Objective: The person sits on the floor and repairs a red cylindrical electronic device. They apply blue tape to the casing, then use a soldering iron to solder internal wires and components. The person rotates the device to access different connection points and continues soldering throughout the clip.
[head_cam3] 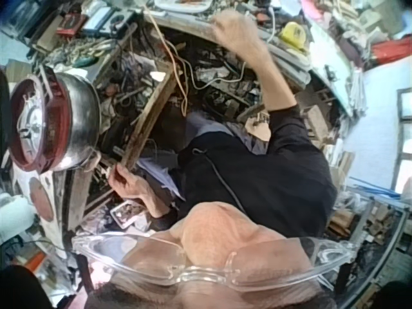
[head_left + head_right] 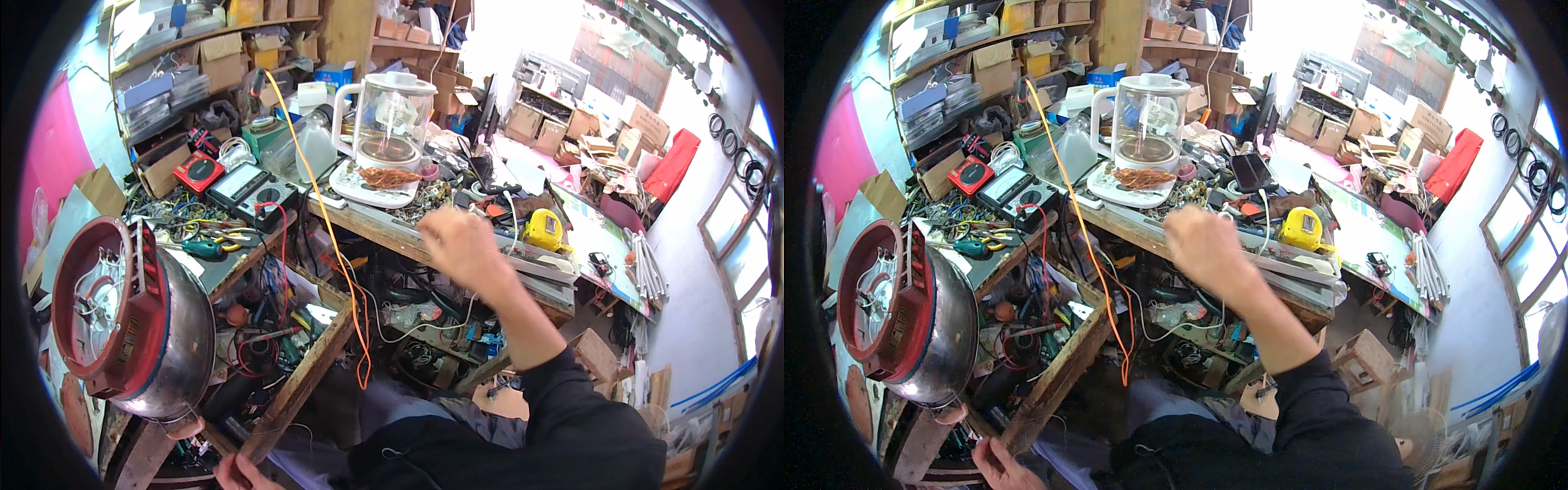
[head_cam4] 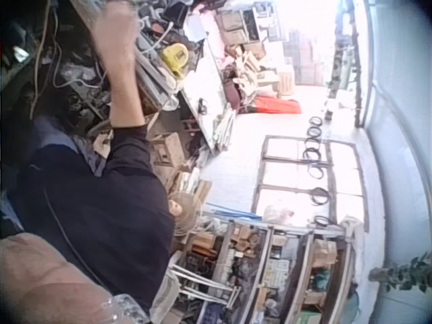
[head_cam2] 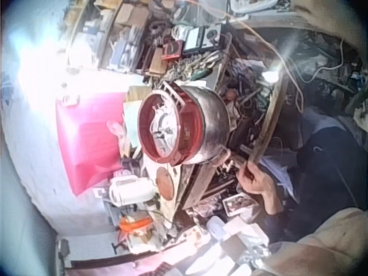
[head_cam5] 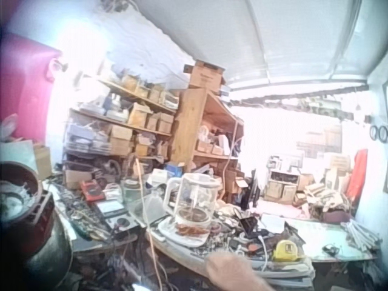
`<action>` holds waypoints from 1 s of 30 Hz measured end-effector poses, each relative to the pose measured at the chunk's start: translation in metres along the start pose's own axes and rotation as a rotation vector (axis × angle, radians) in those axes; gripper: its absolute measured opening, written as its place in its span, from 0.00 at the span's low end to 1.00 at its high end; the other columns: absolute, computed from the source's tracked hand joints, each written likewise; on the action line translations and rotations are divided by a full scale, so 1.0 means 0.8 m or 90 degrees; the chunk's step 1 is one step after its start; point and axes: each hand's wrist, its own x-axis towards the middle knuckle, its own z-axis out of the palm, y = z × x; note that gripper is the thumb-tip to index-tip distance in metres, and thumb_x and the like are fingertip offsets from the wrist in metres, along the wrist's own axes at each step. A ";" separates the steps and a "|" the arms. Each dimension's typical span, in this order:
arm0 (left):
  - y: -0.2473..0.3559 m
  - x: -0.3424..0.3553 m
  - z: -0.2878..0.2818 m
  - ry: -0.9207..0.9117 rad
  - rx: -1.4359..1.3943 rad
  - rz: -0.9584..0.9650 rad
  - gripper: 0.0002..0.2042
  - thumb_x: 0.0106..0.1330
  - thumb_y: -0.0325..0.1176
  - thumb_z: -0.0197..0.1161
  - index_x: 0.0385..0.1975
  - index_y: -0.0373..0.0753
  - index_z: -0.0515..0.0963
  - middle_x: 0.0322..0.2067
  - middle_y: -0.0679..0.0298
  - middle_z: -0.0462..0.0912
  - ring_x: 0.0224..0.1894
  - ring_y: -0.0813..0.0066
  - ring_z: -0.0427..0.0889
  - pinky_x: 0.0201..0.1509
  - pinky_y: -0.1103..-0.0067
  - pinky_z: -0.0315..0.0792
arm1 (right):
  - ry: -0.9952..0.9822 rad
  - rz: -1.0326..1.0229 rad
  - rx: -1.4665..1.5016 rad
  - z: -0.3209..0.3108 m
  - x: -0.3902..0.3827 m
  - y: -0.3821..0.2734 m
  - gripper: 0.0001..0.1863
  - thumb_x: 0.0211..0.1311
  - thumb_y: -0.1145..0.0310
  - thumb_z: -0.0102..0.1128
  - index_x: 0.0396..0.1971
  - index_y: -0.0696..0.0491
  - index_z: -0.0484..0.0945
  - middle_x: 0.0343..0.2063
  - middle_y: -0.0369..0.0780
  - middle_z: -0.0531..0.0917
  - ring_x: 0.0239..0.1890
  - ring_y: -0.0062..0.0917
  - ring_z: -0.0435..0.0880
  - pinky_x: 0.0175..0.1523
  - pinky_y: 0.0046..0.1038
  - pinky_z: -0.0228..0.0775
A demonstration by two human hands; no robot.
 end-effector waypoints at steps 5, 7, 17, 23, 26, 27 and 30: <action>0.027 0.067 0.070 -0.293 0.013 0.163 0.05 0.68 0.23 0.66 0.40 0.30 0.79 0.35 0.51 0.82 0.32 0.57 0.83 0.35 0.70 0.74 | -0.143 0.064 -0.128 -0.009 0.060 0.063 0.09 0.57 0.66 0.63 0.32 0.53 0.88 0.34 0.49 0.86 0.40 0.45 0.86 0.47 0.44 0.78; 0.022 0.081 0.099 -0.329 0.020 0.158 0.05 0.70 0.25 0.64 0.40 0.30 0.79 0.32 0.52 0.82 0.31 0.58 0.82 0.37 0.69 0.74 | -0.172 0.103 -0.159 0.008 0.074 0.081 0.09 0.55 0.65 0.64 0.31 0.53 0.88 0.34 0.49 0.87 0.40 0.44 0.87 0.47 0.45 0.78; 0.006 0.081 0.102 -0.435 0.130 0.139 0.06 0.67 0.29 0.65 0.36 0.32 0.79 0.31 0.49 0.84 0.33 0.48 0.84 0.37 0.63 0.75 | -0.224 0.124 -0.203 0.007 0.092 0.057 0.08 0.52 0.65 0.66 0.27 0.51 0.89 0.29 0.50 0.87 0.36 0.44 0.88 0.44 0.44 0.79; 0.005 0.083 0.101 -0.429 0.103 0.135 0.07 0.67 0.29 0.65 0.36 0.32 0.79 0.31 0.49 0.84 0.33 0.47 0.84 0.37 0.62 0.75 | -0.225 0.088 -0.166 0.012 0.095 0.063 0.07 0.51 0.67 0.64 0.27 0.52 0.88 0.29 0.50 0.87 0.36 0.43 0.89 0.44 0.43 0.79; -0.003 0.084 0.104 -0.411 0.116 0.134 0.07 0.67 0.29 0.65 0.36 0.32 0.79 0.30 0.48 0.84 0.33 0.47 0.84 0.37 0.62 0.74 | -0.232 0.091 -0.109 0.000 0.092 0.059 0.09 0.50 0.71 0.61 0.30 0.56 0.87 0.33 0.54 0.87 0.40 0.48 0.88 0.47 0.46 0.79; -0.004 0.083 0.105 -0.404 0.126 0.132 0.07 0.67 0.29 0.65 0.35 0.32 0.79 0.30 0.48 0.84 0.32 0.47 0.84 0.37 0.62 0.74 | -0.236 0.086 -0.110 0.001 0.093 0.059 0.10 0.50 0.70 0.60 0.30 0.55 0.87 0.33 0.53 0.87 0.40 0.48 0.88 0.47 0.46 0.79; 0.002 0.085 0.103 -0.425 0.129 0.095 0.07 0.67 0.30 0.66 0.35 0.32 0.79 0.30 0.49 0.84 0.33 0.48 0.84 0.38 0.62 0.74 | -0.241 0.083 -0.121 0.001 0.098 0.065 0.10 0.51 0.71 0.59 0.31 0.55 0.86 0.34 0.52 0.88 0.40 0.48 0.88 0.47 0.45 0.79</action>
